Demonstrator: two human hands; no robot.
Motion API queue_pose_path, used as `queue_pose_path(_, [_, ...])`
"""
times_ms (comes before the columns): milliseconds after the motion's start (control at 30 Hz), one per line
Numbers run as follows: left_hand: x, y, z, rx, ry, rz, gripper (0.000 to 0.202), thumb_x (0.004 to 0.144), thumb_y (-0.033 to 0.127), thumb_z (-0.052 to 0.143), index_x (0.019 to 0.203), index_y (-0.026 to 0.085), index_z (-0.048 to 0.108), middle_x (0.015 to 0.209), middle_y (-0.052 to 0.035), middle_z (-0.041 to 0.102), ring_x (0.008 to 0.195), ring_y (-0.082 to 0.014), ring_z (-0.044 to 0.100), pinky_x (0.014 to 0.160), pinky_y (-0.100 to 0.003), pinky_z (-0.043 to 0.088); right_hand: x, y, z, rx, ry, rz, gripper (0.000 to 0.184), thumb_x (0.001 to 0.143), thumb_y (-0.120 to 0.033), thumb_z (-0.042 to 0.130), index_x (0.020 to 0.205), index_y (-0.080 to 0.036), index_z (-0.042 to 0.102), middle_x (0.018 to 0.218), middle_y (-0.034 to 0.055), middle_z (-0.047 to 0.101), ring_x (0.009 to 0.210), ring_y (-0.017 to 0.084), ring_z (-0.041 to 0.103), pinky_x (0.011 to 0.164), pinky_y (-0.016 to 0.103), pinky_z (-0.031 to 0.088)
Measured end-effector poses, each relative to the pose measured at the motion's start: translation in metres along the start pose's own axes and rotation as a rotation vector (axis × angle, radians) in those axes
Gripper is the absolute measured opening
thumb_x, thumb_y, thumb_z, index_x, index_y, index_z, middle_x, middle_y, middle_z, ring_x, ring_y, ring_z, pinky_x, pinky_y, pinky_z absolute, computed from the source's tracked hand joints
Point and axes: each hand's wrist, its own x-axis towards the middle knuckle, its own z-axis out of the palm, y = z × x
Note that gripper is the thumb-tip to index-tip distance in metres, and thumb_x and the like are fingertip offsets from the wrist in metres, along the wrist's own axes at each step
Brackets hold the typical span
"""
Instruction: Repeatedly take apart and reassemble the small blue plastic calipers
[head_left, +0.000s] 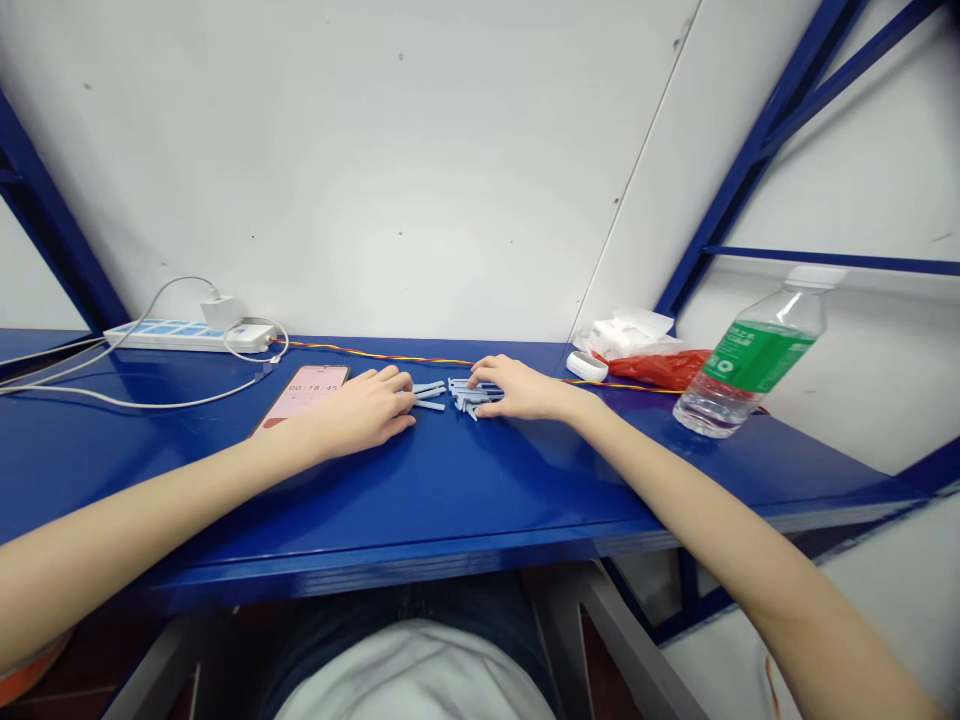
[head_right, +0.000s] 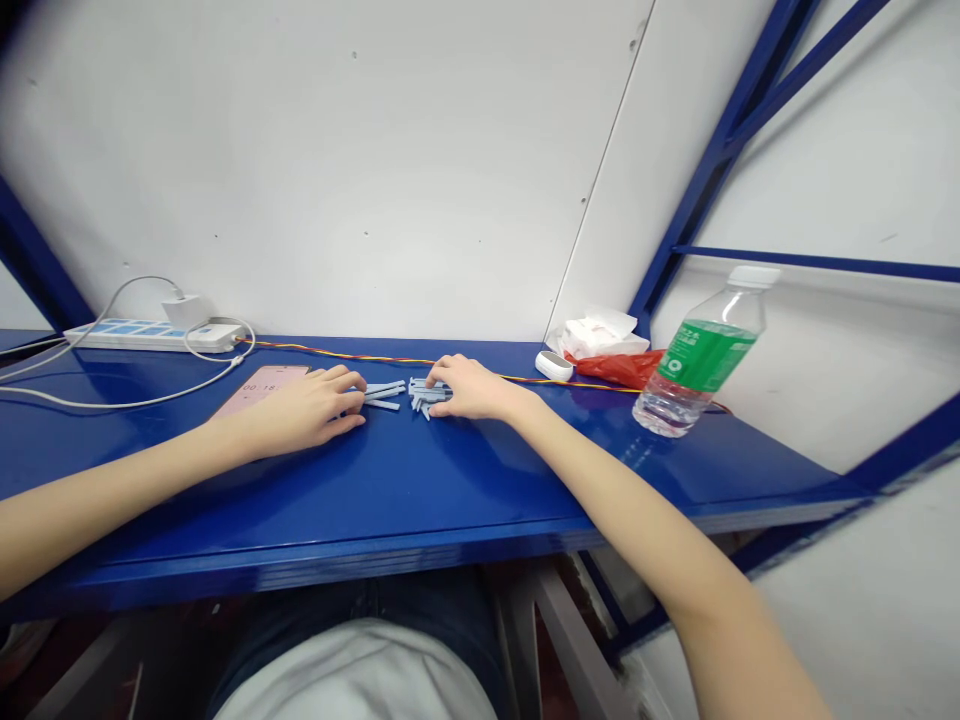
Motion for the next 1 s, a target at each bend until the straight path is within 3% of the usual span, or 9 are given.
queue_pose_path(100, [0.003, -0.002, 0.000, 0.026, -0.012, -0.024, 0.026, 0.092, 0.032, 0.044, 0.088, 0.015, 0.063, 0.105, -0.0096, 0.060, 0.098, -0.0241, 0.053, 0.083, -0.037, 0.043, 0.004, 0.001, 0.005, 0.008, 0.033, 0.012, 0.028, 0.079, -0.033, 0.063, 0.104, -0.018, 0.064, 0.121, 0.0114, 0.056, 0.110, 0.028, 0.050, 0.095, 0.044, 0.041])
queue_pose_path(333, [0.010, -0.012, 0.010, 0.046, 0.050, -0.132, 0.023, 0.090, 0.031, 0.045, 0.099, 0.015, 0.060, 0.098, -0.0099, 0.063, 0.096, -0.0246, 0.056, 0.084, -0.036, 0.044, 0.017, 0.004, 0.019, -0.023, 0.151, 0.027, 0.020, 0.082, -0.028, 0.059, 0.100, -0.018, 0.064, 0.117, 0.0109, 0.059, 0.107, 0.026, 0.053, 0.092, 0.042, 0.043])
queue_pose_path(600, [0.017, -0.026, 0.015, 0.076, 0.037, -0.113, 0.024, 0.089, 0.029, 0.043, 0.080, 0.016, 0.062, 0.084, -0.0095, 0.066, 0.087, -0.0234, 0.060, 0.083, -0.036, 0.046, 0.029, 0.006, 0.031, -0.052, 0.283, 0.012, 0.019, 0.084, -0.030, 0.059, 0.098, -0.018, 0.064, 0.113, 0.0099, 0.060, 0.104, 0.026, 0.054, 0.090, 0.041, 0.043])
queue_pose_path(1000, [0.018, -0.034, 0.019, 0.132, 0.017, -0.111, 0.025, 0.088, 0.023, 0.041, 0.081, 0.016, 0.064, 0.092, -0.0089, 0.068, 0.091, -0.0210, 0.059, 0.083, -0.033, 0.045, 0.025, 0.005, 0.027, -0.060, 0.260, 0.017, 0.019, 0.084, -0.031, 0.059, 0.096, -0.019, 0.066, 0.110, 0.0089, 0.062, 0.101, 0.025, 0.054, 0.088, 0.039, 0.042])
